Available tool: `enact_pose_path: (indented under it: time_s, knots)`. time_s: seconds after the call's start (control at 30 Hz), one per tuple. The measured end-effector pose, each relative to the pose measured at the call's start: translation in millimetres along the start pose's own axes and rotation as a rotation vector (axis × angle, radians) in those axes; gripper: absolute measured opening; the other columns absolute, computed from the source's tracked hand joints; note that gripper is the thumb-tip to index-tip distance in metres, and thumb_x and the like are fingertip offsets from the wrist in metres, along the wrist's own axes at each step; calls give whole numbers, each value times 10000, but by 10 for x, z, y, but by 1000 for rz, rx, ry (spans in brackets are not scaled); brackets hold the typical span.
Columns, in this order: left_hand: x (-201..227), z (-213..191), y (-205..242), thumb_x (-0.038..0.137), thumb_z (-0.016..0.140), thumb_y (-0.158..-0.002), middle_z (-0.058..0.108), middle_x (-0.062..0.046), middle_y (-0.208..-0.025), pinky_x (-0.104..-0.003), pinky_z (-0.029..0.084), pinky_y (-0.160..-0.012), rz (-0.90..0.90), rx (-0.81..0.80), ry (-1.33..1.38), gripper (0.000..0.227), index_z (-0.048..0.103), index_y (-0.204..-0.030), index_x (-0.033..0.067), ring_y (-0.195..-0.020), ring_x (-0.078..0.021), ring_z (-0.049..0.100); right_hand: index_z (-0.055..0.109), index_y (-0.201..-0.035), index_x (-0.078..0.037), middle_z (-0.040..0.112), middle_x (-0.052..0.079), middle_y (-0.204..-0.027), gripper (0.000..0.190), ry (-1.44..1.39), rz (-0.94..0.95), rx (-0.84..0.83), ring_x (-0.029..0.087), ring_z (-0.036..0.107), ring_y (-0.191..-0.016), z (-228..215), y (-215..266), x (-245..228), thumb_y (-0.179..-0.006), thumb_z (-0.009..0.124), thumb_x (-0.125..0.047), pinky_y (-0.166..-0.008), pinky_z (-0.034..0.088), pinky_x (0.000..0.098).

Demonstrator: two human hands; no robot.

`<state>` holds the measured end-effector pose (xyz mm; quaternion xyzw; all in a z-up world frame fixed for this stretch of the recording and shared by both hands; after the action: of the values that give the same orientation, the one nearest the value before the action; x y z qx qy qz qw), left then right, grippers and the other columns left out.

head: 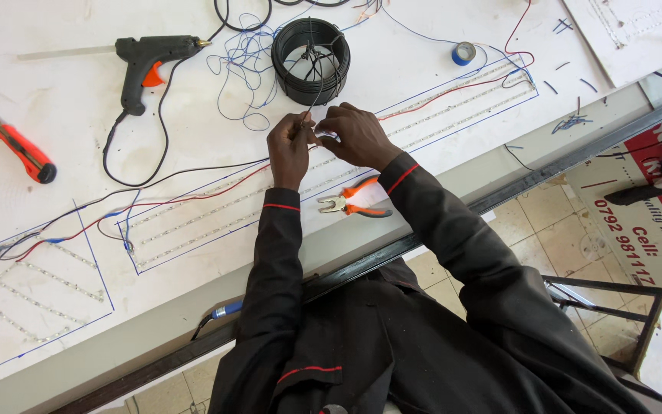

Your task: The person strips the insulation from the ends of electrical wires using pliers and twists the exposed strands together. They then wrap the wire connections with blue electrical tape to secure and insulate the joints.

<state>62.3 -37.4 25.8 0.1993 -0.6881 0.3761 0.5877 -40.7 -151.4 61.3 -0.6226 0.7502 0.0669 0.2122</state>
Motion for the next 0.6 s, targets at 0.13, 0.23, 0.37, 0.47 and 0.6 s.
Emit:
enact_pose_path:
  time_s: [0.13,0.23,0.37,0.47,0.6]
  knots:
    - [-142,-114,-55,118,737,-1154,716,-78,-723,-366,600,-846,-10,13,75,67,760,-1191,68,-764,-136,714,851,-1082,-143,718,83,-957,122,-29,-32,57,340,708,-943,-125,-38,-24,-1039,742,-174,-742,572,504]
    - [8,-183,-27,133,818,-1108,573,70,-789,-271,508,-854,2,-128,245,468,568,-1503,157,-781,-28,549,837,-1116,-80,745,132,-853,204,-305,19,26,343,756,-805,-246,-12,44,-1081,637,-76,-732,595,472]
    - [-166,-254,-100,171,704,-1146,588,41,-852,-278,513,-864,-14,-64,211,200,633,-1330,141,-825,-76,583,814,-1173,-20,778,197,-849,184,-369,-19,2,398,793,-790,-469,44,51,-1099,646,-29,-703,588,485]
    - [-151,-212,-77,220,706,-1160,634,3,-879,-319,547,-888,4,-27,90,90,731,-1195,141,-876,-98,639,845,-1163,-14,786,222,-932,203,-228,-116,-29,419,799,-812,-619,64,-120,-1069,668,18,-707,604,519]
    - [-176,51,17,282,730,-1164,718,14,-935,-428,552,-1047,92,-21,-132,81,769,-1131,220,-1018,-200,753,849,-1161,-72,780,168,-957,181,-32,-231,-63,413,799,-836,-692,-5,-163,-1060,736,27,-712,613,514]
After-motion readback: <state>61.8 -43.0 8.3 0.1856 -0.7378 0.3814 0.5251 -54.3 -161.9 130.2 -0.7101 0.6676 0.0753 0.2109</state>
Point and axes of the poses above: each hand's wrist, its own y-axis away from the middle knuckle, its own z-axis out of the palm, x = y × z, the point moved 7 cm from there along -y, towards the middle knuckle
